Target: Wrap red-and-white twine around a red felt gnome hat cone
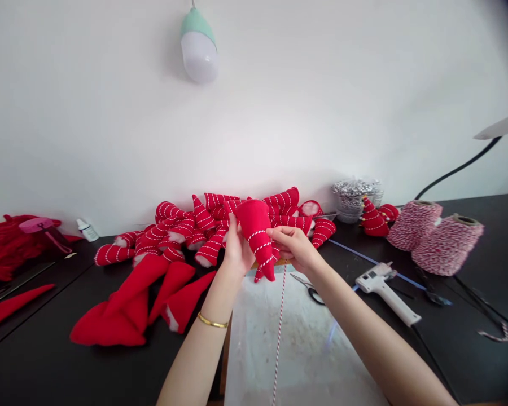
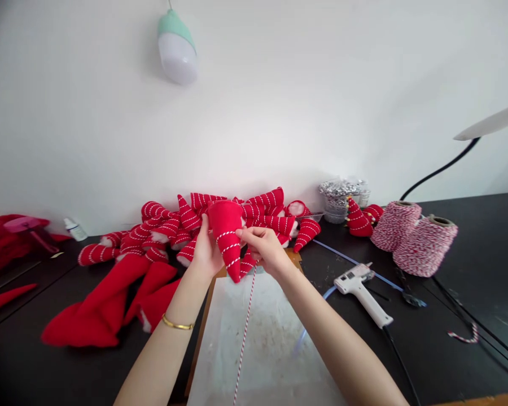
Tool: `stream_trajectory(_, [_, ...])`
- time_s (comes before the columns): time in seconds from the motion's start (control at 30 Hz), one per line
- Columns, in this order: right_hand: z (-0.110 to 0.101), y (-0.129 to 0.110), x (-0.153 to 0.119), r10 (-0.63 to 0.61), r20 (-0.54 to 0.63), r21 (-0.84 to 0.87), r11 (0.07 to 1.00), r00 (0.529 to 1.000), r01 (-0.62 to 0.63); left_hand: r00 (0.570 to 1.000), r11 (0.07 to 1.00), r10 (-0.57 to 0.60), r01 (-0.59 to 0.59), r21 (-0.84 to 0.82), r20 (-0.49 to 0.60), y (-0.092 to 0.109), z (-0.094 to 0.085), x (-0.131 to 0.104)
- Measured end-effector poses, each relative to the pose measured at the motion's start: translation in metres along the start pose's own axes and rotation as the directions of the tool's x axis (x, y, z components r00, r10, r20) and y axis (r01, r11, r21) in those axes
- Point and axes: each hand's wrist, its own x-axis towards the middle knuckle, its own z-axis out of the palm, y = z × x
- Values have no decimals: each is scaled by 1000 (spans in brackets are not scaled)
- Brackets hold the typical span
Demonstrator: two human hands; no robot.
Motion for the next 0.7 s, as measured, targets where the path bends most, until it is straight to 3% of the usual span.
stream_trajectory(0.07, [-1, 1, 1, -174, -100, -193, 969, 980, 153, 984, 987, 157, -154, 44, -79, -3, 1, 1])
stream_trajectory(0.17, [2, 4, 0, -360, -91, -406, 865, 929, 295, 944, 945, 283, -245, 214, -168, -7, 2, 2])
stream_trajectory(0.23, [3, 5, -2, -321, -39, -427, 861, 946, 275, 948, 922, 282, -225, 315, -149, -6, 1, 0])
stream_trajectory(0.33, [-1, 0, -4, -95, 75, -301, 947, 993, 113, 972, 906, 233, -204, 371, -34, 2, 0, -5])
stream_trajectory(0.43, [-9, -9, -4, 65, 204, -101, 994, 977, -45, 985, 920, 173, -168, 354, 17, 12, -1, -10])
stream_trajectory(0.6, [-18, -12, -2, 72, 245, 18, 997, 967, -79, 997, 970, 32, -15, 244, -67, 21, -2, -12])
stream_trajectory(0.7, [-17, -6, 0, 50, 236, 41, 997, 971, -62, 998, 986, -53, 58, 158, -31, 20, -2, -13])
